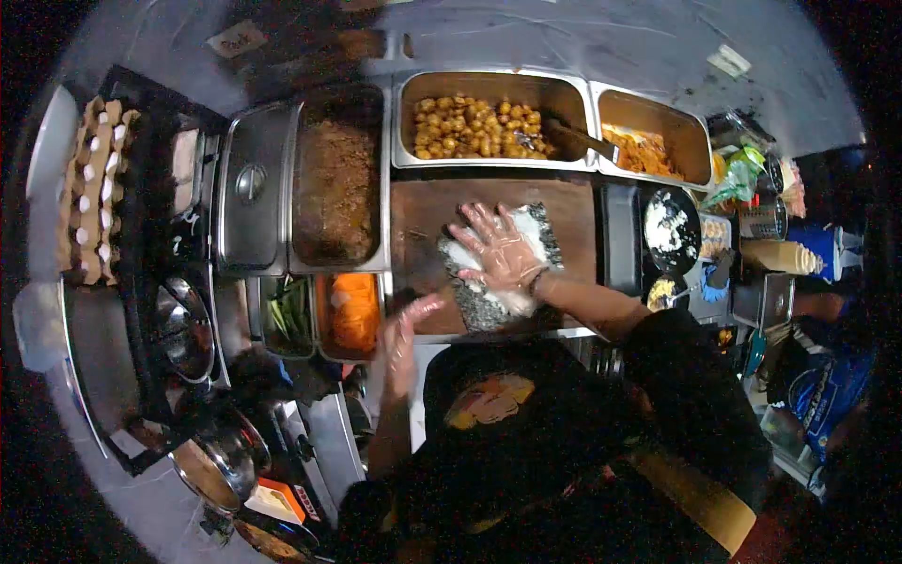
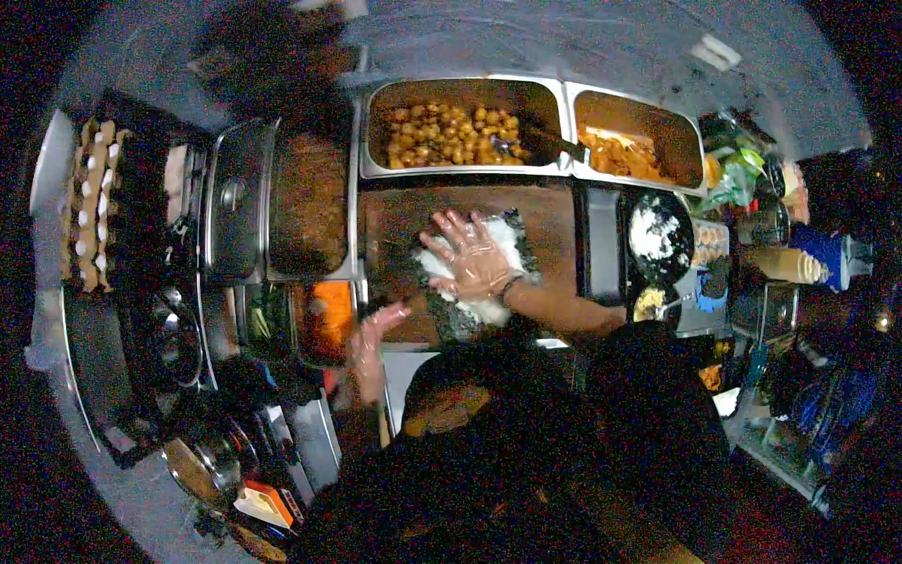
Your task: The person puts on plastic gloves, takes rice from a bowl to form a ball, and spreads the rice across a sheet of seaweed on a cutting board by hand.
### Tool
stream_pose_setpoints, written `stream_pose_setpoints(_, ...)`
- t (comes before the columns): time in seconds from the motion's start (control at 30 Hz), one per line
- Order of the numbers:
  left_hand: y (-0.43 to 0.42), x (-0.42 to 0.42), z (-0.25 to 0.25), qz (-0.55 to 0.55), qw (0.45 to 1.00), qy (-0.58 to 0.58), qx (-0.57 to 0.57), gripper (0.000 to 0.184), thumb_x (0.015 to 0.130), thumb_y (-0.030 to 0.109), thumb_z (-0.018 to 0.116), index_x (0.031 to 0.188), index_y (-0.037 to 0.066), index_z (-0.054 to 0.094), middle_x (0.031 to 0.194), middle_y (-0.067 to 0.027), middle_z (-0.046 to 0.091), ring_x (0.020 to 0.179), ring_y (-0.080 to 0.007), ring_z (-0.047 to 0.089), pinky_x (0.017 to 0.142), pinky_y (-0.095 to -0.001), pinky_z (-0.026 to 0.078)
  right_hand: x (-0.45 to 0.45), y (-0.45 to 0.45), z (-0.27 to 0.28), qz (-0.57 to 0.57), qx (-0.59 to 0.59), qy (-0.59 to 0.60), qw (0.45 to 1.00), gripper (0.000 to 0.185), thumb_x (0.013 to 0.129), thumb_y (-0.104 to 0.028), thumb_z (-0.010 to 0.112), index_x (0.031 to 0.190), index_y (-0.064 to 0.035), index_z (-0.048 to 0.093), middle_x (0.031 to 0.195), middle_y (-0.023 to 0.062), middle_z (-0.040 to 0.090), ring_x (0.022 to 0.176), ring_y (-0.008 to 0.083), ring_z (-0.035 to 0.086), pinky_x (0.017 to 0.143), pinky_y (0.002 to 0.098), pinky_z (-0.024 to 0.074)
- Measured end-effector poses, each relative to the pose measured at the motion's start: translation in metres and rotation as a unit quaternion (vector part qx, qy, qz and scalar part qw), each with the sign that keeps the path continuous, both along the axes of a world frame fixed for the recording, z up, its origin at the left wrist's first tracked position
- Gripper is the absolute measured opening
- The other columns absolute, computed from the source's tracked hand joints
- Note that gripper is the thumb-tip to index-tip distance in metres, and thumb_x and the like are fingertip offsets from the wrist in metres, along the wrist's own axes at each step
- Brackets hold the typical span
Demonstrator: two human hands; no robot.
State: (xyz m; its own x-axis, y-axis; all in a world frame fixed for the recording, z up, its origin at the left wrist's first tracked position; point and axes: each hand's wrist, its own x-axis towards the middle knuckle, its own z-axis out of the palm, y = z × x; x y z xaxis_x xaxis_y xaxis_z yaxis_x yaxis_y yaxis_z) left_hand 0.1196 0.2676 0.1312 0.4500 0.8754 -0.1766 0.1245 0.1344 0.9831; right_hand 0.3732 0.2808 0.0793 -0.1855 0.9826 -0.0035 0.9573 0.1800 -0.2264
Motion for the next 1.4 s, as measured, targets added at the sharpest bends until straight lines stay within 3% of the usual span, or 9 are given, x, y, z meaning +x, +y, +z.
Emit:
stream_pose_setpoints(0.37, -0.012, -0.002, -0.048, 0.131, 0.972, -0.174, 0.092, 0.060, 0.099, 0.049, 0.039, 0.111, -0.005, 0.063, 0.107, -0.0180, 0.068, 0.097, -0.0279, 0.067, 0.088, -0.0376, 0.050, -0.029, 0.059, 0.002, 0.098, -0.016, 0.047, 0.994, 0.075, 0.088, -0.062, 0.047, 0.149, -0.0211, 0.030, 0.156, 0.0160, 0.021, 0.143, 0.0384, 0.018, 0.115, 0.0578, 0.0057)
stream_pose_setpoints(0.6, -0.007, -0.006, -0.055, 0.051, 0.955, -0.011, 0.293, 0.050, 0.096, 0.045, 0.044, 0.108, 0.002, 0.067, 0.097, -0.0138, 0.070, 0.090, -0.0321, 0.067, 0.078, -0.0403, 0.053, -0.046, 0.080, -0.005, 0.092, -0.004, 0.053, 0.994, 0.073, 0.091, -0.062, 0.041, 0.150, -0.0209, 0.028, 0.155, 0.0172, 0.021, 0.144, 0.0382, 0.016, 0.115, 0.0574, 0.0056)
stream_pose_setpoints(0.8, -0.013, 0.030, -0.064, -0.082, 0.935, 0.199, 0.283, 0.048, 0.093, 0.033, 0.054, 0.130, 0.004, 0.053, 0.128, -0.0189, 0.056, 0.119, -0.0363, 0.053, 0.097, -0.0438, 0.044, -0.047, 0.101, -0.007, 0.057, -0.007, 0.149, 0.987, 0.065, 0.097, -0.056, 0.031, 0.147, -0.0155, 0.031, 0.151, 0.0191, 0.030, 0.141, 0.0364, 0.024, 0.116, 0.0506, 0.0134)
stream_pose_setpoints(0.87, -0.008, 0.051, -0.047, -0.129, 0.925, 0.238, 0.267, 0.065, 0.091, 0.040, 0.055, 0.141, 0.002, 0.039, 0.145, -0.0195, 0.039, 0.134, -0.0358, 0.037, 0.108, -0.0472, 0.031, -0.028, 0.092, -0.001, -0.077, -0.109, 0.338, 0.932, 0.055, 0.100, -0.046, 0.034, 0.144, -0.0129, 0.035, 0.149, 0.0187, 0.033, 0.138, 0.0370, 0.030, 0.113, 0.0459, 0.0245)
stream_pose_setpoints(0.97, 0.003, 0.082, -0.038, -0.241, 0.832, 0.378, 0.326, 0.088, 0.086, 0.056, 0.052, 0.146, -0.003, 0.027, 0.155, -0.0191, 0.020, 0.145, -0.0314, 0.016, 0.115, -0.0572, 0.005, 0.018, 0.047, 0.013, -0.159, 0.031, 0.446, 0.880, 0.042, 0.101, -0.032, 0.043, 0.136, -0.0092, 0.044, 0.131, 0.0182, 0.052, 0.122, 0.0311, 0.050, 0.102, 0.0379, 0.0394)
stream_pose_setpoints(1.07, 0.016, 0.116, -0.053, -0.208, 0.814, 0.346, 0.417, 0.090, 0.085, 0.055, 0.055, 0.146, -0.003, 0.025, 0.154, -0.0188, 0.023, 0.144, -0.0295, 0.020, 0.115, -0.0574, 0.007, 0.068, -0.042, 0.026, -0.215, 0.113, 0.353, 0.904, 0.038, 0.099, -0.033, 0.048, 0.125, -0.0052, 0.051, 0.107, 0.0144, 0.066, 0.104, 0.0250, 0.060, 0.097, 0.0363, 0.0436)
stream_pose_setpoints(1.2, 0.046, 0.167, -0.060, -0.228, 0.816, 0.316, 0.427, 0.091, 0.084, 0.055, 0.057, 0.146, -0.004, 0.026, 0.155, -0.0164, 0.024, 0.144, -0.0274, 0.019, 0.115, -0.0555, 0.009, 0.080, -0.136, 0.041, -0.323, 0.103, 0.401, 0.851, 0.039, 0.098, -0.035, 0.051, 0.123, -0.0056, 0.050, 0.101, 0.0117, 0.066, 0.100, 0.0215, 0.059, 0.090, 0.0371, 0.0446)
stream_pose_setpoints(1.27, 0.056, 0.188, -0.064, -0.236, 0.808, 0.304, 0.446, 0.091, 0.084, 0.056, 0.056, 0.146, -0.004, 0.026, 0.154, -0.0167, 0.025, 0.144, -0.0277, 0.020, 0.116, -0.0540, 0.010, 0.071, -0.166, 0.015, -0.413, 0.099, 0.500, 0.754, 0.039, 0.097, -0.036, 0.052, 0.122, -0.0063, 0.051, 0.098, 0.0080, 0.066, 0.093, 0.0179, 0.058, 0.085, 0.0347, 0.0458)
stream_pose_setpoints(1.4, 0.076, 0.228, -0.068, -0.282, 0.780, 0.256, 0.497, 0.089, 0.086, 0.057, 0.054, 0.146, -0.003, 0.027, 0.152, -0.0179, 0.029, 0.143, -0.0291, 0.024, 0.117, -0.0488, 0.014, 0.043, -0.180, 0.039, -0.426, 0.107, 0.522, 0.731, 0.034, 0.097, -0.031, 0.055, 0.119, -0.0055, 0.054, 0.095, 0.0071, 0.068, 0.086, 0.0146, 0.059, 0.078, 0.0307, 0.0461)
